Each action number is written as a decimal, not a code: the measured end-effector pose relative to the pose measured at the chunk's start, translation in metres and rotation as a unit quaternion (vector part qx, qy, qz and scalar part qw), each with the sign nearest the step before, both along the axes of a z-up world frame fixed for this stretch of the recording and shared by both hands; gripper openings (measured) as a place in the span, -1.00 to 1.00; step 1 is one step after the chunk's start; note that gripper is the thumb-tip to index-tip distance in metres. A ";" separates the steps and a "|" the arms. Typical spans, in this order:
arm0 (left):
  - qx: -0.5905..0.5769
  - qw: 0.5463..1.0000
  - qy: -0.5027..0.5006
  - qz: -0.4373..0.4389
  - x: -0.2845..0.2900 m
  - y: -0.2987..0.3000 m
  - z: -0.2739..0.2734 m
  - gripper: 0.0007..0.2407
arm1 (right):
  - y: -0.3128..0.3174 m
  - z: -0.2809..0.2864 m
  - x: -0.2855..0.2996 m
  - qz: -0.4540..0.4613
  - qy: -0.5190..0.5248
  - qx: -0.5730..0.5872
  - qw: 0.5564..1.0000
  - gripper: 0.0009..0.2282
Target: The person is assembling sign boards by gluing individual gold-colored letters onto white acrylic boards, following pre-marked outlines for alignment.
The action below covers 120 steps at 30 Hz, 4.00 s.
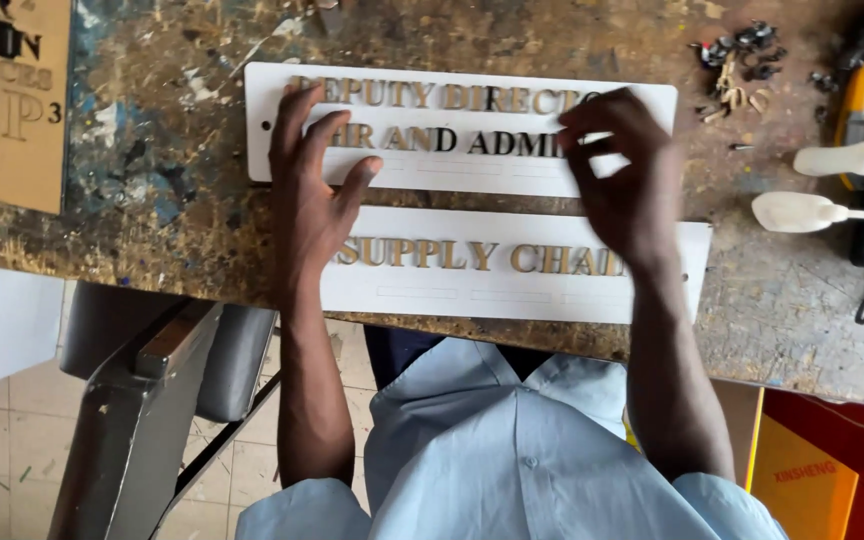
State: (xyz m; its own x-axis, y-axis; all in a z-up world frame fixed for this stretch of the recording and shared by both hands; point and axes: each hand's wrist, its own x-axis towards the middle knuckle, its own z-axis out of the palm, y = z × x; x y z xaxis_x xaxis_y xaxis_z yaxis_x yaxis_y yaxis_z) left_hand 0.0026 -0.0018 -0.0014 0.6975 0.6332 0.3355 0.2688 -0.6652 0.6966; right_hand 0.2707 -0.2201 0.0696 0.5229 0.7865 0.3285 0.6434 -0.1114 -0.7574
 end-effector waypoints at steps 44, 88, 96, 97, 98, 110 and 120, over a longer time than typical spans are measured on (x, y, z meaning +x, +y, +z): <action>-0.007 1.000 0.003 0.012 -0.003 0.005 -0.018 -0.57 | 0.127 -0.042 -0.015 0.333 -0.316 -0.146 0.876 -0.88; 0.015 1.000 -0.011 -0.018 0.006 -0.002 0.006 -0.58 | -0.056 -0.018 0.117 -0.170 -0.210 0.022 0.963 -0.79; -0.009 1.000 0.013 0.001 0.007 -0.004 0.004 -0.57 | -0.061 -0.027 0.116 -0.207 -0.158 0.040 0.965 -0.85; 0.009 1.000 -0.007 -0.009 0.009 -0.002 0.003 -0.54 | -0.055 -0.022 0.106 -0.167 -0.140 0.031 0.975 -0.91; 0.026 0.999 -0.023 -0.010 0.006 -0.002 0.003 -0.50 | -0.046 -0.018 0.095 -0.118 -0.120 0.023 0.985 -0.94; 0.030 0.999 0.008 0.017 0.000 0.006 -0.014 -0.50 | 0.122 -0.042 -0.036 0.238 -0.211 -0.096 0.943 -0.97; -0.001 0.999 0.025 0.022 -0.001 0.007 -0.012 -0.64 | 0.130 -0.047 -0.051 0.183 -0.240 -0.101 0.948 -0.97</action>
